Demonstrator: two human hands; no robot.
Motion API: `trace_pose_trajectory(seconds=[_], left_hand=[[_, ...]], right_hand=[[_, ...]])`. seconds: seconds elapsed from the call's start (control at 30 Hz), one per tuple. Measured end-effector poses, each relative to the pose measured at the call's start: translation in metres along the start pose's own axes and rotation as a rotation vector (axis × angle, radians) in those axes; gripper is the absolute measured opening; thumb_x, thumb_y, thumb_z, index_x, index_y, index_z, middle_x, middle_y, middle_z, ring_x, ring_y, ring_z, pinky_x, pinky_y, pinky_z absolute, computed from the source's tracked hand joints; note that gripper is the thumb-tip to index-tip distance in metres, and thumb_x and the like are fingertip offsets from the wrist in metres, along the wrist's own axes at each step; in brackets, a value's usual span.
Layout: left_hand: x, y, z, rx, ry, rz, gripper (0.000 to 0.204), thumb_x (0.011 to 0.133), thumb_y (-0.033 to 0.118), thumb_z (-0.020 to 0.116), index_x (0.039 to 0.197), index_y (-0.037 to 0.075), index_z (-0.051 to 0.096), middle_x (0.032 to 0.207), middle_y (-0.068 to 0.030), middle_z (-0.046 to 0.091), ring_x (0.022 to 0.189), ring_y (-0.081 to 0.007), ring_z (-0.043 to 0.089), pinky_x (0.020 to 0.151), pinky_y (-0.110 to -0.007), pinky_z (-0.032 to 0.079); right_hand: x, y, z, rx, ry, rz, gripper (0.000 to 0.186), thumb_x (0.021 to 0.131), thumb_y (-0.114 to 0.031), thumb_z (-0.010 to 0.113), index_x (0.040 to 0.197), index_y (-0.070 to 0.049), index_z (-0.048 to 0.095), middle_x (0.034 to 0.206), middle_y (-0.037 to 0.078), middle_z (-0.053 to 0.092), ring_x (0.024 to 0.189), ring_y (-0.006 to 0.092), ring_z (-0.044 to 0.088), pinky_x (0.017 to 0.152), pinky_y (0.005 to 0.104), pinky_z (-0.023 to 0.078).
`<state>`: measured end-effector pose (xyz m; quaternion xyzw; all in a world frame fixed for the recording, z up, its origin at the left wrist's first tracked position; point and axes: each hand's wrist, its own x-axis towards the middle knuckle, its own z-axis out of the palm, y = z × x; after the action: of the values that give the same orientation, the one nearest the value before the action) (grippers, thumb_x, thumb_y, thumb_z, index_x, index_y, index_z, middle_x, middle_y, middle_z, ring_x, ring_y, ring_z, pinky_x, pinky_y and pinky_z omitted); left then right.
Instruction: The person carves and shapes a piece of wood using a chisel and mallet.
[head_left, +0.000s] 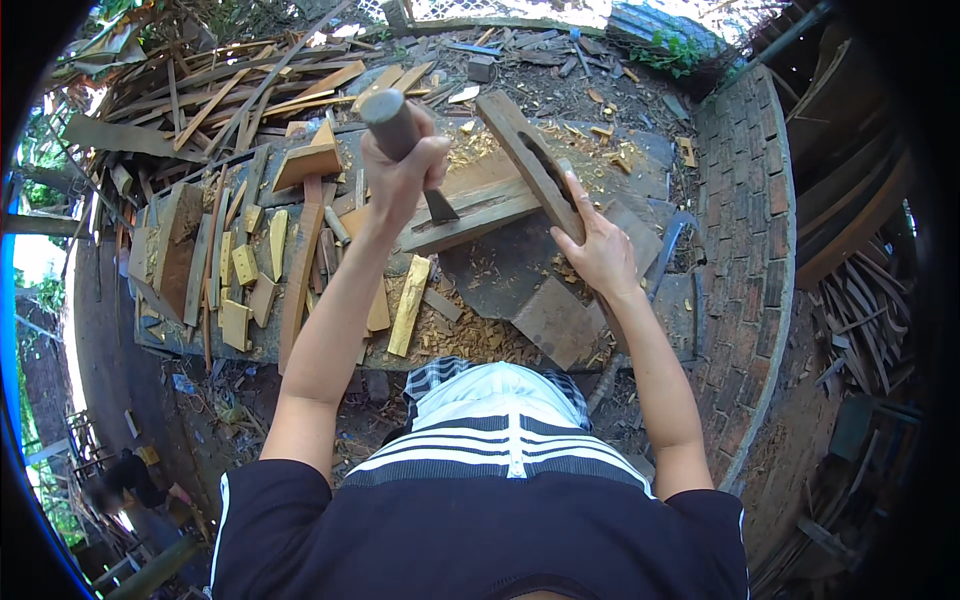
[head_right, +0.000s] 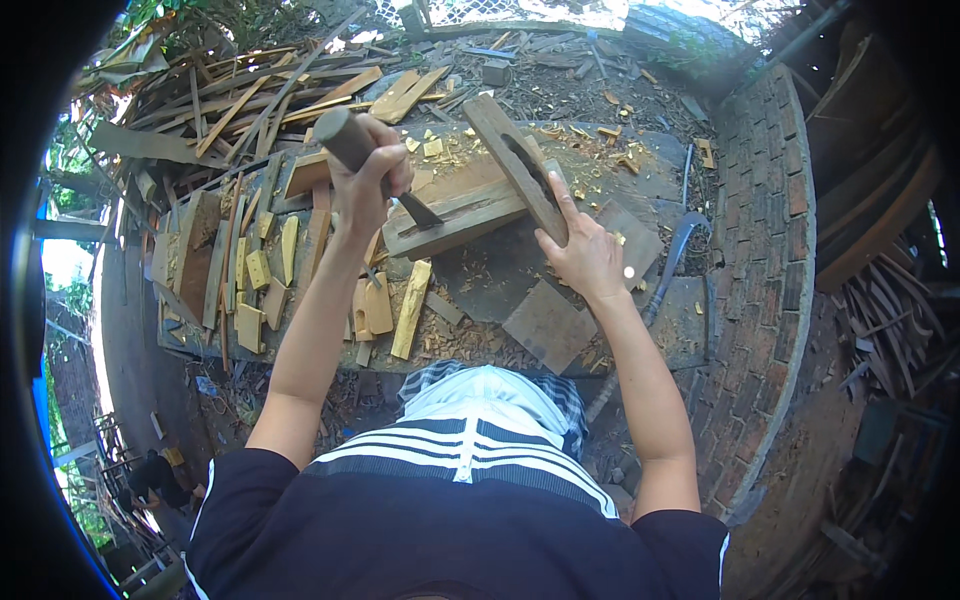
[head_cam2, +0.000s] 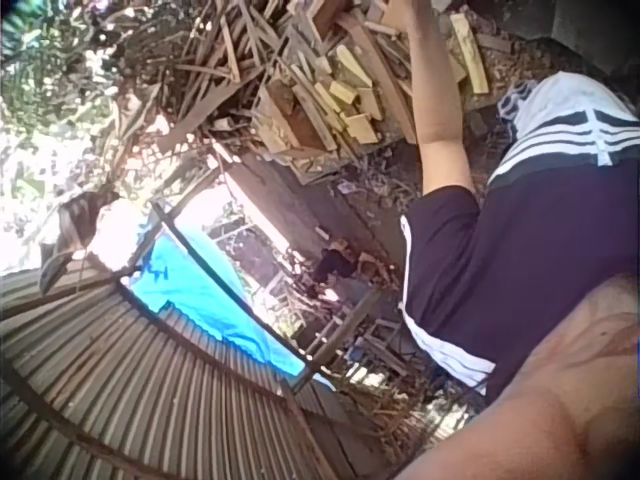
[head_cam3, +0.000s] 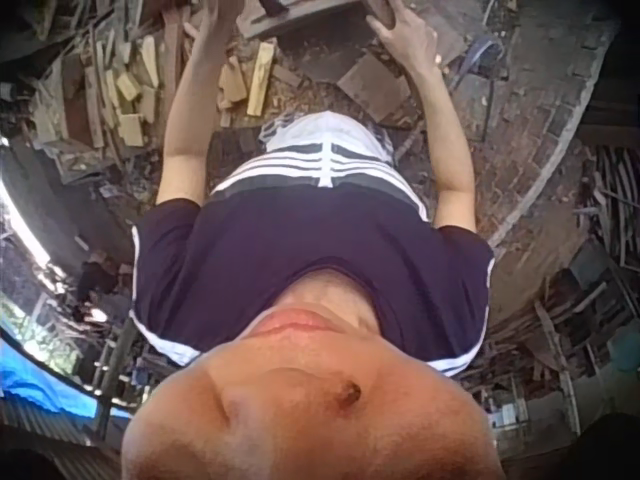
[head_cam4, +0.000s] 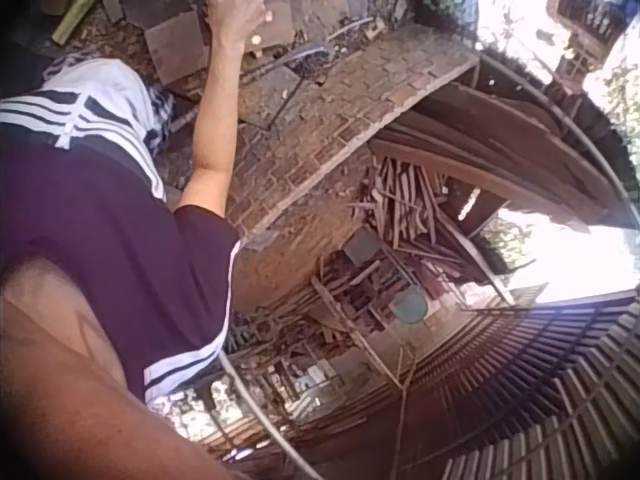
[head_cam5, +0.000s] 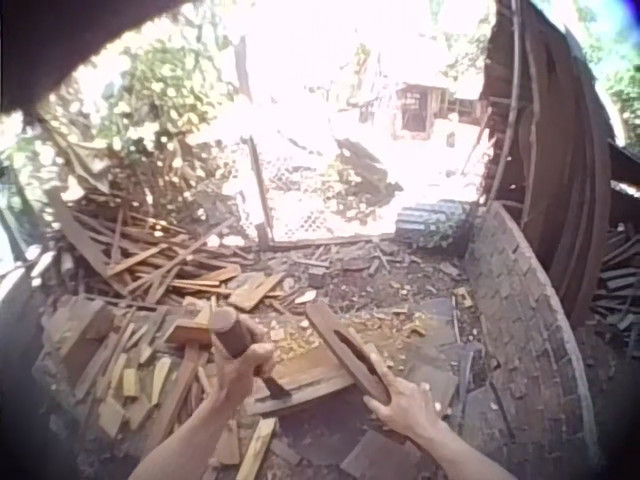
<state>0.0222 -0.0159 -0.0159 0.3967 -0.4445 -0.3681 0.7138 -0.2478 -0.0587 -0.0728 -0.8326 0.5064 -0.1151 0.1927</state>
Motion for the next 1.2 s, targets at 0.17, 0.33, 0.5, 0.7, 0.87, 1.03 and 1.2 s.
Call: trace_pose_trajectory(seconds=[0.17, 0.33, 0.5, 0.7, 0.87, 1.03, 1.2], left_hand=[[0.001, 0.028, -0.015, -0.049, 0.311, 0.027, 0.009, 0.084, 0.001, 0.054, 0.081, 0.007, 0.048, 0.053, -0.0016, 0.044, 0.040, -0.0118, 0.041, 0.039, -0.027, 0.037], [-0.004, 0.048, -0.013, -0.127, 0.352, 0.120, 0.012, 0.083, -0.001, 0.058, 0.081, 0.006, 0.049, 0.052, -0.0028, 0.046, 0.038, -0.0111, 0.041, 0.037, -0.027, 0.035], [-0.007, 0.028, -0.011, -0.064, 0.381, 0.063, 0.012, 0.084, 0.001, 0.058, 0.082, 0.008, 0.049, 0.053, -0.0028, 0.045, 0.039, -0.0113, 0.040, 0.041, -0.027, 0.035], [-0.003, 0.010, -0.013, 0.033, 0.351, 0.043, 0.012, 0.084, 0.001, 0.060, 0.081, 0.006, 0.050, 0.052, -0.0023, 0.045, 0.037, -0.0102, 0.040, 0.038, -0.026, 0.034], [0.012, 0.001, -0.002, 0.151, 0.372, 0.069, 0.013, 0.082, 0.003, 0.064, 0.080, 0.004, 0.052, 0.051, -0.0011, 0.046, 0.036, -0.0085, 0.042, 0.035, -0.024, 0.034], [0.021, -0.011, 0.009, 0.215, 0.334, 0.162, 0.012, 0.083, 0.004, 0.065, 0.078, 0.003, 0.055, 0.050, -0.0005, 0.050, 0.037, -0.0070, 0.045, 0.035, -0.022, 0.034], [0.032, -0.012, 0.012, 0.157, 0.254, 0.100, 0.013, 0.084, 0.005, 0.065, 0.074, 0.003, 0.056, 0.051, -0.0006, 0.050, 0.037, -0.0070, 0.045, 0.035, -0.022, 0.034]], right_hand=[[-0.002, 0.001, 0.001, 0.077, -0.051, 0.055, 0.085, 0.083, -0.036, 0.068, 0.152, -0.042, 0.018, 0.114, 0.018, 0.067, 0.098, 0.0400, 0.066, 0.084, 0.0483, 0.054], [-0.003, -0.001, 0.004, 0.062, -0.028, 0.068, 0.086, 0.083, -0.036, 0.069, 0.152, -0.042, 0.017, 0.110, 0.019, 0.068, 0.097, 0.0394, 0.067, 0.083, 0.0479, 0.054], [-0.003, -0.001, 0.006, 0.086, -0.012, 0.065, 0.087, 0.083, -0.035, 0.069, 0.152, -0.041, 0.016, 0.107, 0.020, 0.069, 0.097, 0.0395, 0.067, 0.082, 0.0478, 0.054], [-0.003, -0.004, 0.005, 0.081, -0.010, 0.055, 0.086, 0.083, -0.035, 0.069, 0.152, -0.040, 0.017, 0.107, 0.021, 0.069, 0.096, 0.0399, 0.067, 0.081, 0.0480, 0.054], [-0.002, -0.007, 0.003, 0.097, -0.023, 0.065, 0.086, 0.084, -0.035, 0.068, 0.152, -0.040, 0.016, 0.109, 0.021, 0.068, 0.096, 0.0397, 0.067, 0.081, 0.0483, 0.055], [-0.010, -0.003, 0.016, 0.123, 0.048, 0.030, 0.086, 0.085, -0.031, 0.069, 0.153, -0.038, 0.016, 0.111, 0.020, 0.068, 0.095, 0.0391, 0.068, 0.079, 0.0474, 0.056], [-0.013, 0.001, 0.024, 0.097, 0.157, -0.003, 0.089, 0.082, -0.030, 0.071, 0.153, -0.038, 0.016, 0.099, 0.018, 0.069, 0.084, 0.0393, 0.069, 0.069, 0.0489, 0.056]])
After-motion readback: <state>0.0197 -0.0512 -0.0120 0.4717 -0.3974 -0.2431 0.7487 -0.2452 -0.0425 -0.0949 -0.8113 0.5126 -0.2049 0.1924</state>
